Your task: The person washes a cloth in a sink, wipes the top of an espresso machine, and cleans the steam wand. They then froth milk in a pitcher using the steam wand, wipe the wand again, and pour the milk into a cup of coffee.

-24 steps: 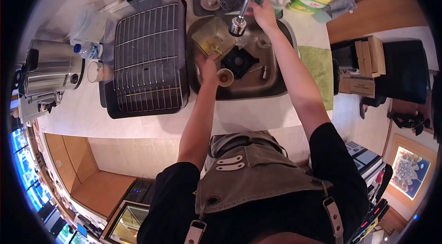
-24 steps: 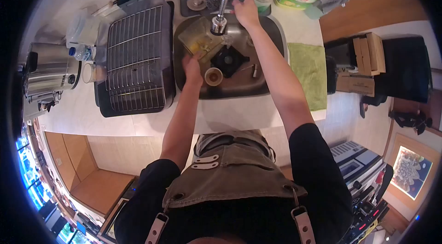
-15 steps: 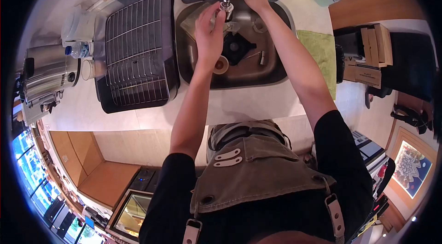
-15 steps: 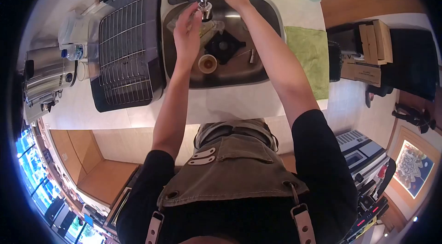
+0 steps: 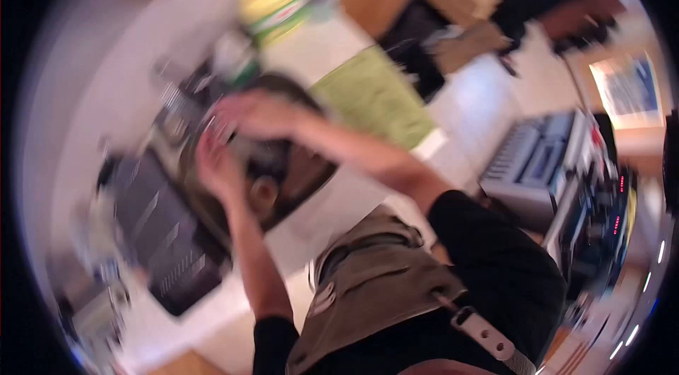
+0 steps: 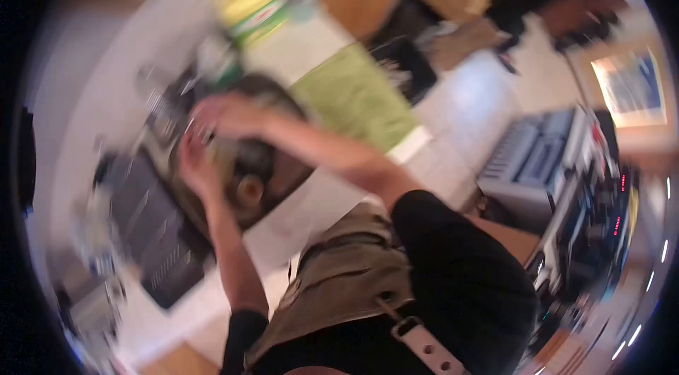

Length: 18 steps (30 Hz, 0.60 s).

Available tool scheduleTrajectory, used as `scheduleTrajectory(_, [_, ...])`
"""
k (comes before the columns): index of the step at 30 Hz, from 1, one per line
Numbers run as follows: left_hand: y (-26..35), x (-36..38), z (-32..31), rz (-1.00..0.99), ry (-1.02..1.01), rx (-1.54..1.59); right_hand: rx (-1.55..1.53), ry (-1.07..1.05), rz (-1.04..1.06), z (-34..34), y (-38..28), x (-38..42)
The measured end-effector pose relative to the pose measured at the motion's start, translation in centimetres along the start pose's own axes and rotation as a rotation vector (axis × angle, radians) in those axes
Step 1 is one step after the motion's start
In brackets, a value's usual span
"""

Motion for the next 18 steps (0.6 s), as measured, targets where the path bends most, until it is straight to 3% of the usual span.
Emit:
scheduleTrajectory(1, [0.3,-0.4,-0.4,0.025,-0.066,0.035,-0.497,-0.176,-0.378,0.5,0.0,-0.3])
scheduleTrajectory(2, [-3.0,-1.9,1.8,0.151,-0.095,0.377,-0.25,-0.188,-0.392,2.6,-1.5,-1.5])
scheduleTrajectory(3, [-4.4,-3.3,3.7,0.065,-0.107,0.256,-0.217,-0.172,-0.382,0.2,-1.0,-1.1])
scheduleTrajectory(4, [-4.5,-5.3,4.3,0.161,-0.016,-0.035,-0.158,-0.121,-0.328,-1.4,-0.5,-1.7])
scheduleTrajectory(6, [-3.4,-5.4,2.2,0.388,-0.03,0.09,-0.256,-0.202,-0.459,-0.9,-1.0,-1.6])
scheduleTrajectory(7, [-3.5,-5.3,2.1,0.39,-0.057,0.068,-0.249,-0.166,-0.436,-1.4,-1.4,-1.4])
scheduleTrajectory(10, [-2.2,-5.1,1.0,0.357,-0.119,-0.03,-0.292,-0.103,-0.361,-1.1,-1.1,-0.9])
scheduleTrajectory(13, [1.2,-4.9,-0.8,0.013,-0.25,-0.185,-0.358,-0.044,-0.522,-3.9,2.7,-0.4])
scheduleTrajectory(16, [2.4,-3.8,-1.9,-0.026,-0.284,-0.295,-0.358,-0.071,-0.876,-7.9,7.7,0.7])
scheduleTrajectory(18, [2.4,-3.5,-2.3,-0.012,-0.268,-0.305,-0.349,-0.081,-0.952,-10.1,9.7,0.7])
Point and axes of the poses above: each hand's wrist, its own x-axis away from the middle knuckle, its own z-axis out of the back of the hand, y = z × x, the point moved 9 cm from there along -x, towards the middle knuckle, and after that the axes turned 12 degrees about x, right-handed, at the moved point
